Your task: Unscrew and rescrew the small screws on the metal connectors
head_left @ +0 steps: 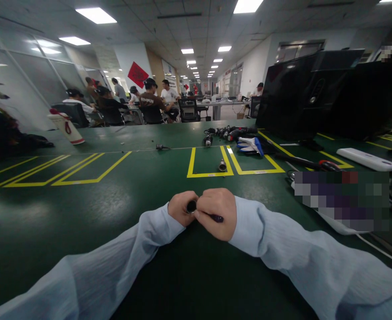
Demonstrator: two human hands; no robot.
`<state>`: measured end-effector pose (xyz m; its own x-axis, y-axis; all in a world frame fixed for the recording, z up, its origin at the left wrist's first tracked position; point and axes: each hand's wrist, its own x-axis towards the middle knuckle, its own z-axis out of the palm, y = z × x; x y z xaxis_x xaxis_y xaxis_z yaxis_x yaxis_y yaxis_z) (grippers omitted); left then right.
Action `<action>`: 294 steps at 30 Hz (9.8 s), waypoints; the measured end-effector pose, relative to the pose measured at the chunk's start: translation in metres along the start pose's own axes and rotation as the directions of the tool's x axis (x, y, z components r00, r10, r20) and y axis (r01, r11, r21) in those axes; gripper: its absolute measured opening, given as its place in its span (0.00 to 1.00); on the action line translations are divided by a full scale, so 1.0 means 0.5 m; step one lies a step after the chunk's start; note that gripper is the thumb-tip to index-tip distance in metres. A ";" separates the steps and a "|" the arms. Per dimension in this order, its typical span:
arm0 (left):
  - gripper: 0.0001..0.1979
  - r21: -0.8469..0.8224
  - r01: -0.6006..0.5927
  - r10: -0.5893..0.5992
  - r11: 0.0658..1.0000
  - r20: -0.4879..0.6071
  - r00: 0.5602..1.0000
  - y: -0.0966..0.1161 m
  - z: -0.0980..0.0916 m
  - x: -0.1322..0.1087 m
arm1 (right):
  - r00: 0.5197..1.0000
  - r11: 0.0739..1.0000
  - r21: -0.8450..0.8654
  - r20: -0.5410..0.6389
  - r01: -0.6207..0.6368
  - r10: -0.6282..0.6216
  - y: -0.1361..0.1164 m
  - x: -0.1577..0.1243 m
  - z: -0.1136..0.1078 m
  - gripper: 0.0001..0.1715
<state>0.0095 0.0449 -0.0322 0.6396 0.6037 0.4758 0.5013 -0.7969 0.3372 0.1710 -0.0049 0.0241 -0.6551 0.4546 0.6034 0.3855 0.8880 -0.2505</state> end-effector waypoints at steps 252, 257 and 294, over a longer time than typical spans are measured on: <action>0.18 -0.627 0.403 -0.426 0.667 0.123 0.896 0.045 -0.031 -0.064 | 0.961 0.976 0.003 0.177 -0.218 0.214 -0.044 -0.141 0.046 0.19; 0.16 -0.465 0.225 -0.255 0.857 -0.002 0.967 0.025 -0.014 -0.060 | 0.970 0.981 -0.003 0.148 -0.196 0.194 -0.040 -0.149 0.054 0.19; 0.15 0.270 -0.333 0.321 0.903 0.091 0.943 0.049 -0.024 -0.081 | 0.981 0.992 0.011 0.150 -0.124 0.121 -0.043 -0.147 0.044 0.16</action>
<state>-0.0113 0.0008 -0.0335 0.8170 0.3156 0.4826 0.3966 -0.9151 -0.0730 0.1969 -0.0558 -0.0316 -0.6939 0.5635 0.4483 0.4564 0.8257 -0.3315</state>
